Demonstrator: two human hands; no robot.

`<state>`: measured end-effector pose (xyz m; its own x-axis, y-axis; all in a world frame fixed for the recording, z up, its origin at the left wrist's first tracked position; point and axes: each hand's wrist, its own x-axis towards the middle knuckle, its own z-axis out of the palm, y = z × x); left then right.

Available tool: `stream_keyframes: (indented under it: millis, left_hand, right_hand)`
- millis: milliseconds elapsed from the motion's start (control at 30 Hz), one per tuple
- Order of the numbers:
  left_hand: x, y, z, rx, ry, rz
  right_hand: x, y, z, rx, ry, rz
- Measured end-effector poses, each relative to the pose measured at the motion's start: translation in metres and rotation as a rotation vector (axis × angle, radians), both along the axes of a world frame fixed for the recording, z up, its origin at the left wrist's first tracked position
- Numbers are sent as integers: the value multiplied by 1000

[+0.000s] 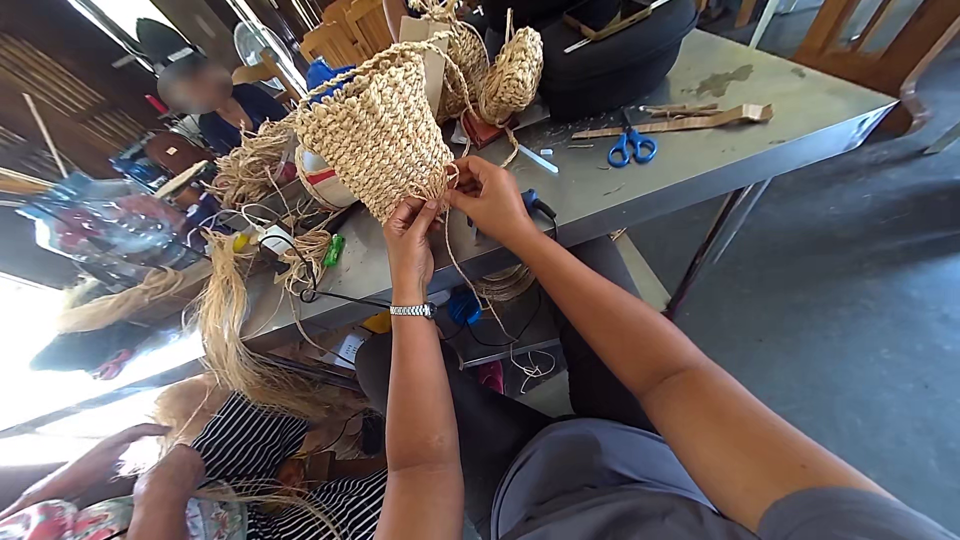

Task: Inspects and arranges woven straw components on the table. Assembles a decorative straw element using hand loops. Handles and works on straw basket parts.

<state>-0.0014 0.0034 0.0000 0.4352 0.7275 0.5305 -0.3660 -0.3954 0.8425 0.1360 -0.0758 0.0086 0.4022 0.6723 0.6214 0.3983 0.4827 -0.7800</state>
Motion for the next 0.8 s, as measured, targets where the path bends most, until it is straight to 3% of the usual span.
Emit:
stream_keyframes:
  millis: [600, 800]
  left_hand:
    - [1, -2, 0, -2, 11, 29]
    - [-10, -17, -8, 125, 66, 44]
  right_hand:
    - [-1, 2, -1, 7, -65, -4]
    - [-1, 0, 0, 27, -97, 42]
